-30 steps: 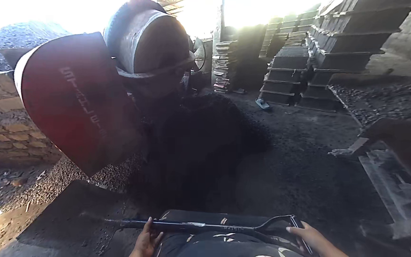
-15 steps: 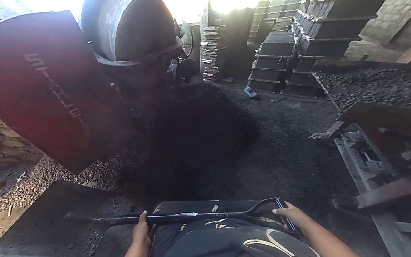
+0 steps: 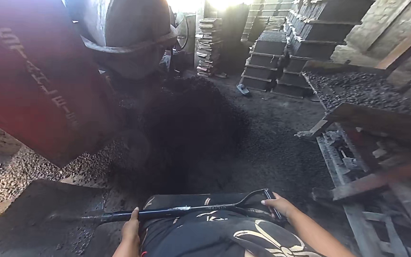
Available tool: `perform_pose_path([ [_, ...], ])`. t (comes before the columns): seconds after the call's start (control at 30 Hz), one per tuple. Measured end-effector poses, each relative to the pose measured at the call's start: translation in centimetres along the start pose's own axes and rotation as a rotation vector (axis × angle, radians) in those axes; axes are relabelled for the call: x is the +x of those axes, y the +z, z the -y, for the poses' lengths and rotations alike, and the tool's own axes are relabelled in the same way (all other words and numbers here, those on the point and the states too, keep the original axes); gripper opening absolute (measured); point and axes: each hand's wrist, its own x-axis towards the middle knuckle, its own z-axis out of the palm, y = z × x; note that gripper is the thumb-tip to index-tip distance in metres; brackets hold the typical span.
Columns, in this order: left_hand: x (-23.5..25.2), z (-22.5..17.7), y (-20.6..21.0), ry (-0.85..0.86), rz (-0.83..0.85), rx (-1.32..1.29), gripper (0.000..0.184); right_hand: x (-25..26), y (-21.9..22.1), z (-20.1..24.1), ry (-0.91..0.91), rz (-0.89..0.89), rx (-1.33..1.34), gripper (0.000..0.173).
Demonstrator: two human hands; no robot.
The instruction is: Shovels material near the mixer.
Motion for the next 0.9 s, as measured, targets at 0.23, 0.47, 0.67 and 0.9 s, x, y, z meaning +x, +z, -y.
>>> perform_pose_path([
  [0.23,2.2,0.7,-1.3,-0.036,0.168,-0.061,0.073,-0.6,0.0,1.4,-0.033,-0.006,-0.053,0.059],
  [0.47,1.8,0.0,-0.9,0.075,0.240,-0.061,0.074,-2.0,0.6,0.5,-0.009,-0.033,-0.044,0.053],
  [0.67,0.3,-1.6,-1.8,0.071,0.281,0.153,0.071,-4.0,0.7,0.1,-0.085,-0.039,-0.098,0.040],
  [0.9,2.0,0.3,-1.3,0.052,0.271,0.128,0.079,-6.1,1.3,1.4,-0.032,-0.091,-0.131,0.035],
])
